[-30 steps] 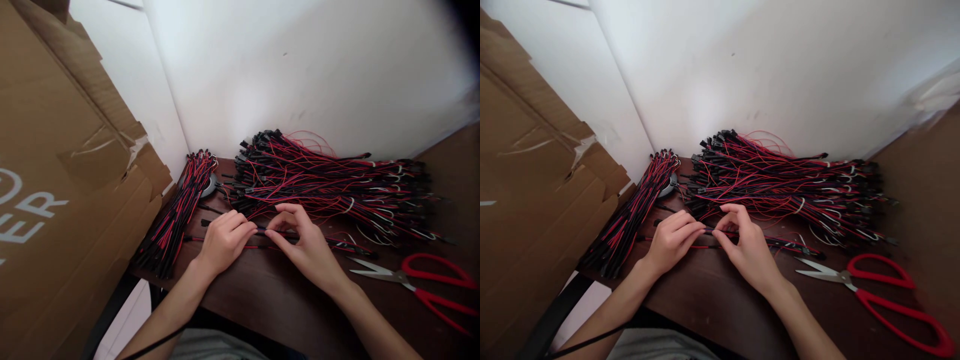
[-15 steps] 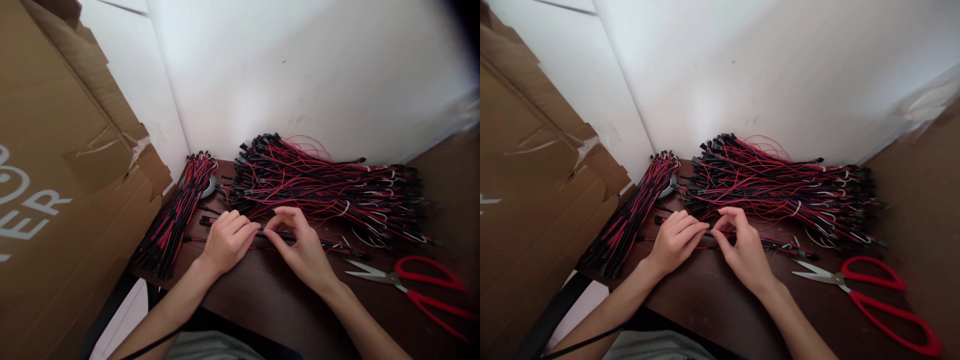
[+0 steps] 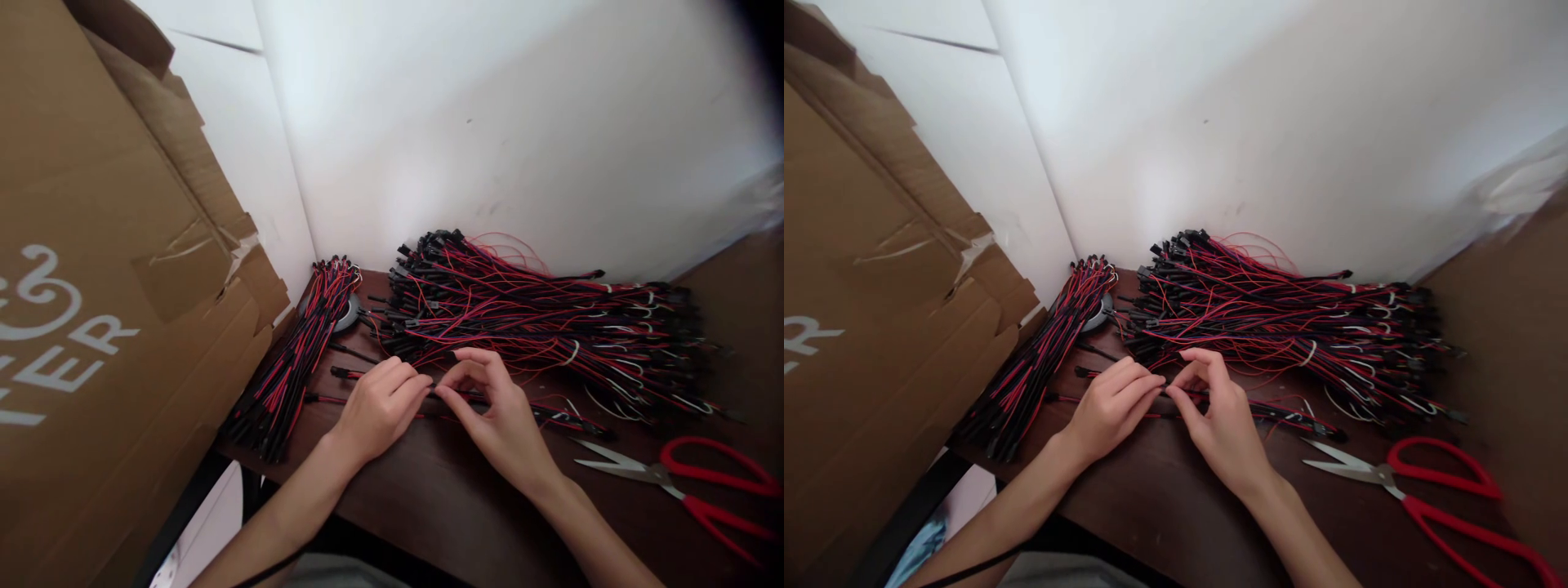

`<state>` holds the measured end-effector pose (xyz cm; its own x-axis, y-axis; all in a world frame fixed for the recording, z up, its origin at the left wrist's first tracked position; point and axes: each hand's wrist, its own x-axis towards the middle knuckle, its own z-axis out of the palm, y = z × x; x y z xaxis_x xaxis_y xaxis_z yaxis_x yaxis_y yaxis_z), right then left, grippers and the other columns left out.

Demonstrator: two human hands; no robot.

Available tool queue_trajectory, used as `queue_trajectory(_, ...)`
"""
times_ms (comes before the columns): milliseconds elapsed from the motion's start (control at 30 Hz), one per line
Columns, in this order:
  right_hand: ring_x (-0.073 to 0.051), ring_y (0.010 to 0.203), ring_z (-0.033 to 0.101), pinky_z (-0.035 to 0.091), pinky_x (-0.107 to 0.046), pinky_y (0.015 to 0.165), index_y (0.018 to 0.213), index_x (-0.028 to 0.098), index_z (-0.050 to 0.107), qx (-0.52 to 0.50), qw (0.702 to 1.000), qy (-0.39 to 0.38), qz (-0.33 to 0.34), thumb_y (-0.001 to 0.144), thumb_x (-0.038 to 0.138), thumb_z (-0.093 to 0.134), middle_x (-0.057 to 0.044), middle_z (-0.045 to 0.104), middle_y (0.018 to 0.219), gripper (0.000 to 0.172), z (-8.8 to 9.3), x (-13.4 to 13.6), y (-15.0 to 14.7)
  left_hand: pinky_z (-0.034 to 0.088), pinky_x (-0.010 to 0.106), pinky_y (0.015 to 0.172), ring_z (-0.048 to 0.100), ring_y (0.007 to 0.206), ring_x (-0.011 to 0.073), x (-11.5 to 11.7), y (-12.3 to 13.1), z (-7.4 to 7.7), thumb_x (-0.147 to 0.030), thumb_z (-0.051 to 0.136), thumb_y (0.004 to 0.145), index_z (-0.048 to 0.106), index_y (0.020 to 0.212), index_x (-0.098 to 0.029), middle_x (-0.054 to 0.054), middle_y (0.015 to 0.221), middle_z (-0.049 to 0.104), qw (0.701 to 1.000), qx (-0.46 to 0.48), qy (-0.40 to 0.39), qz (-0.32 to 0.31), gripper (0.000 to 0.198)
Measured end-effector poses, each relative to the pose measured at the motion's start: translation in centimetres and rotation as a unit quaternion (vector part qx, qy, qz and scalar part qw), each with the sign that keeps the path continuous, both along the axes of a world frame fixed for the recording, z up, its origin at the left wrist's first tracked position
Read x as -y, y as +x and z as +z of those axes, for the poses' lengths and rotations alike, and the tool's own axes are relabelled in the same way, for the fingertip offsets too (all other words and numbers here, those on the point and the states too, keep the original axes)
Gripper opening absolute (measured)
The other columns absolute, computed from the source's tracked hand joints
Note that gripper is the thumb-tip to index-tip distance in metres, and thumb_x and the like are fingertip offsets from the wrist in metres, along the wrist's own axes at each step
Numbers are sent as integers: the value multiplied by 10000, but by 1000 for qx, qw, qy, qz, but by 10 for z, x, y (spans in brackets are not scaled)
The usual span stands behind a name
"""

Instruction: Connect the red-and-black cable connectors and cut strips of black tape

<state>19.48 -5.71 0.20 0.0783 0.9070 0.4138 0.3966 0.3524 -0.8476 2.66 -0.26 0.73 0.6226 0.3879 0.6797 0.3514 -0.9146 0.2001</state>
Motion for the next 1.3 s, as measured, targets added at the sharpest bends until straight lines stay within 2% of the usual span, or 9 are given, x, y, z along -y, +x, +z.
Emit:
queue_trajectory(333,-140,706,614,523,-265,686,1167,238,421,15,1000,2,2,908,243,575,12,622,786,301,-3,2,-1,416,275,588,499,674,156,2,-2,1,-154,486,953,671,862,-100,60,719,621,1000,-17,-14,17,213)
queue_trajectory(633,-157,689,625,532,-283,666,1173,224,419,31,1000,4,-5,907,279,576,-6,633,781,314,-2,1,-2,428,278,593,498,665,153,3,-3,0,-172,471,964,664,842,-115,56,700,628,1000,-5,-11,20,235)
queue_trajectory(833,-160,705,629,537,-291,691,1177,233,412,15,1000,-4,-2,910,277,577,-5,633,786,317,-1,1,-2,441,276,592,507,666,153,1,-4,-1,-153,496,951,665,878,-114,60,719,644,1000,3,-10,10,188)
queue_trajectory(1033,-153,694,623,529,-281,683,1165,240,402,-12,1000,-15,11,909,267,580,5,627,779,313,0,-3,3,491,294,651,537,705,163,1,-3,2,-141,499,948,631,1047,-96,64,769,662,1000,9,21,19,170)
queue_trajectory(1167,-155,725,635,528,-292,718,1156,243,386,-27,999,-20,12,913,261,570,3,631,799,306,0,-4,6,492,299,658,534,702,165,0,-1,6,-124,506,941,631,980,-109,65,762,660,999,14,43,23,132)
queue_trajectory(1300,-162,725,634,530,-303,710,1149,231,395,-16,1000,-16,10,913,240,558,-10,637,804,288,2,-4,5,474,289,637,532,693,156,-2,0,5,-119,509,939,633,948,-125,61,761,659,999,16,26,20,124)
